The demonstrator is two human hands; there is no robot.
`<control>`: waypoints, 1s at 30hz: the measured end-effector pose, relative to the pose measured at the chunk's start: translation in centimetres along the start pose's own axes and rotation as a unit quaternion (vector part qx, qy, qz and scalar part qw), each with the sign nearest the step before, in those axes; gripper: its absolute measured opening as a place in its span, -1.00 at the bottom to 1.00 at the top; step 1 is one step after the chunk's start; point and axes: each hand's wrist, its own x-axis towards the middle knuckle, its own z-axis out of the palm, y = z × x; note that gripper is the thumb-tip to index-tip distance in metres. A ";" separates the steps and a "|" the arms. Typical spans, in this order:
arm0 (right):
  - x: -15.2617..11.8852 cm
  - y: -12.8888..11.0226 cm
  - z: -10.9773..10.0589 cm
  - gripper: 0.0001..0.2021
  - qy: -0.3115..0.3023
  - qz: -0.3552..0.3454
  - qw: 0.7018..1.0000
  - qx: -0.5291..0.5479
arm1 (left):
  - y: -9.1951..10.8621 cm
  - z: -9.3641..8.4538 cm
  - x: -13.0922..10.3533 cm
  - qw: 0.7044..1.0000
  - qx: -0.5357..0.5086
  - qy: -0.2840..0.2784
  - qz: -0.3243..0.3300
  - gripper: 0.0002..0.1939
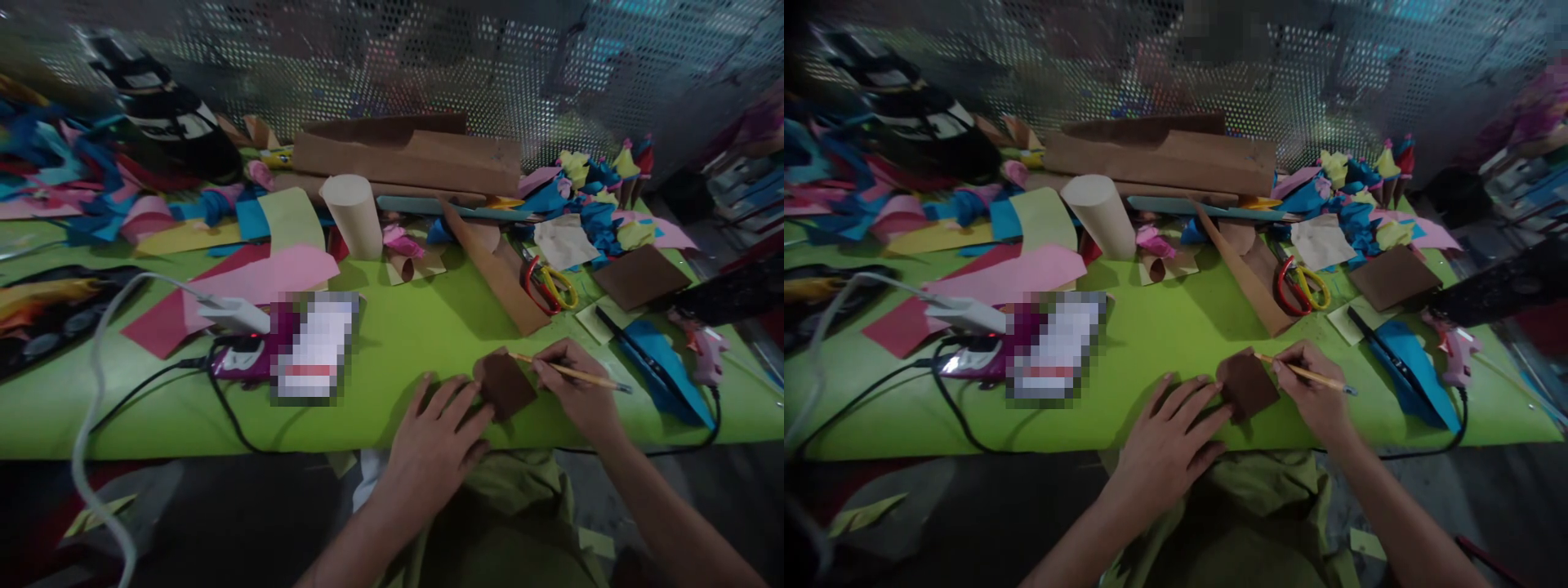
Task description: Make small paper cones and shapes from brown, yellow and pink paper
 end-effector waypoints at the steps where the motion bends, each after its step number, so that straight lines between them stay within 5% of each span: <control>1: 0.0 0.0 0.0 -0.76 0.002 0.000 1.000 0.001 | 0.2 0.1 -0.1 1.000 -0.001 0.001 -0.004 -0.62; 14: -0.5 0.1 -0.2 -0.84 0.015 -0.008 0.999 0.037 | 1.9 1.3 -1.2 1.000 0.017 0.010 -0.015 -0.49; 22: -1.8 -0.9 1.2 -0.84 -0.132 -0.010 0.988 0.077 | 1.9 1.5 -1.2 1.000 0.024 -0.003 -0.012 -0.53; 30: -1.4 -1.0 1.7 -0.89 -0.136 -0.035 0.989 0.047 | 1.8 1.4 -1.2 0.999 0.039 -0.003 -0.010 -0.53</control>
